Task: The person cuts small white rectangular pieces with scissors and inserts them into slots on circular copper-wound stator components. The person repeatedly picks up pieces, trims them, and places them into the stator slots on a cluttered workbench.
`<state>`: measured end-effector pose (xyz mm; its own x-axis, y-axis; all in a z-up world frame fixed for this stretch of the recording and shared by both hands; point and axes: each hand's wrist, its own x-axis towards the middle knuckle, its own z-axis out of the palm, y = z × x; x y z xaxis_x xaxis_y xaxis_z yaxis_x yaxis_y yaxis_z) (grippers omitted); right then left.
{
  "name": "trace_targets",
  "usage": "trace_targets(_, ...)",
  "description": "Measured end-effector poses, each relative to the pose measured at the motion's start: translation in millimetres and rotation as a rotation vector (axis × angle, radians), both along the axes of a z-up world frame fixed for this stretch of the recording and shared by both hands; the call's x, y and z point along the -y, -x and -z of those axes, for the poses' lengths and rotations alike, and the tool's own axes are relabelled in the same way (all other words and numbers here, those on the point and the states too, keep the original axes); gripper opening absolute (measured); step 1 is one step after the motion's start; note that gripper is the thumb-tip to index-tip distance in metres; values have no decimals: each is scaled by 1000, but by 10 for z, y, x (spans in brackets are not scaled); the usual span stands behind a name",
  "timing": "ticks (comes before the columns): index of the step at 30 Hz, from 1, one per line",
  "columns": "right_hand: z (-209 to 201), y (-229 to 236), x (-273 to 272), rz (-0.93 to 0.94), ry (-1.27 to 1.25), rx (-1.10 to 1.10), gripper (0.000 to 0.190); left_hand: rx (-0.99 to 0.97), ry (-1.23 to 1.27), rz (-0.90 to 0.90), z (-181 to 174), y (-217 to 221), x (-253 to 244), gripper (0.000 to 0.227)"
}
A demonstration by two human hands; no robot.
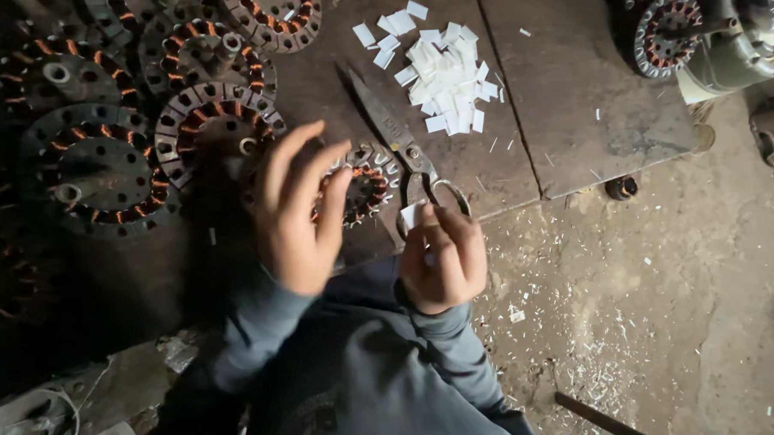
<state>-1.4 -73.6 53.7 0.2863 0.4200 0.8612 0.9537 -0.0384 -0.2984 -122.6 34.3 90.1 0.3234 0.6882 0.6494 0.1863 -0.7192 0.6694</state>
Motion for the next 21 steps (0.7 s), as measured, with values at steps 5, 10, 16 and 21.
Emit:
trace_targets(5, 73, -24, 48, -77, 16, 25, 23, 122, 297, 232, 108, -89, 443, 29)
trace_targets(10, 3, -164, 225, -191, 265, -210, 47, 385, 821, 442, 394, -213, 446, 19)
trace_targets(16, 238, -425, 277, 13, 559, -125, 54, 374, 994, 461, 631, -246, 516, 19)
trace_targets(21, 351, -868, 266, -69, 890, -306, 44, 400, 985, 437, 748, -309, 509, 22)
